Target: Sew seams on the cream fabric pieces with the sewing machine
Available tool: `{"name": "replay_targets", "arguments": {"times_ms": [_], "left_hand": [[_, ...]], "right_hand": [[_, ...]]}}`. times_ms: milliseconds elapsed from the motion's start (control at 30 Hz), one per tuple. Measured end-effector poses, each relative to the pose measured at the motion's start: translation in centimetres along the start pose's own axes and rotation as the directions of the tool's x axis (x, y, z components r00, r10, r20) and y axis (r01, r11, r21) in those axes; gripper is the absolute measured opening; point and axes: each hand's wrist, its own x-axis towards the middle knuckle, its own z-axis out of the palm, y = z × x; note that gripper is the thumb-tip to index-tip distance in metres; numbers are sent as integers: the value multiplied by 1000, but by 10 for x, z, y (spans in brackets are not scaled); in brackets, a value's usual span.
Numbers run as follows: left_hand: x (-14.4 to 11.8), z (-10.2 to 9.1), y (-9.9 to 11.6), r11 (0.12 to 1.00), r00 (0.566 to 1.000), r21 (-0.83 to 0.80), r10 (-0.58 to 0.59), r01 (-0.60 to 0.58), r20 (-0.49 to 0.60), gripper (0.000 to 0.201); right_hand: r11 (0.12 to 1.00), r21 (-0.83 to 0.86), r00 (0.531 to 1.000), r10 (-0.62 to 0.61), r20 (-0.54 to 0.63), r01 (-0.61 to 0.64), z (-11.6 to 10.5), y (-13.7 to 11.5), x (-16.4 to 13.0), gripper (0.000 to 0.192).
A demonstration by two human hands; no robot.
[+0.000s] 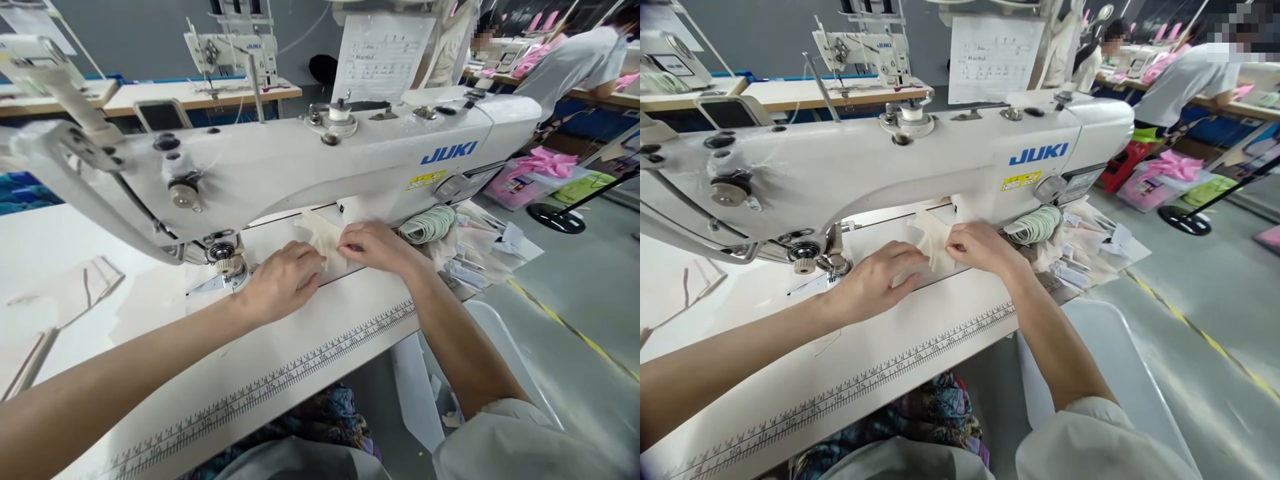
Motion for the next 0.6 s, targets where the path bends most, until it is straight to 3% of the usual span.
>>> {"name": "replay_targets", "arguments": {"times_ms": [233,600], "left_hand": [[27,23,-12,973,995,221,-80,67,52,31],[23,29,-16,941,996,337,6,-38,94,37]], "right_hand": [[999,-40,1000,3,-8,-4,2,-8,-1,12],[996,-85,999,-11,-49,7,3,-12,-2,23]]}}
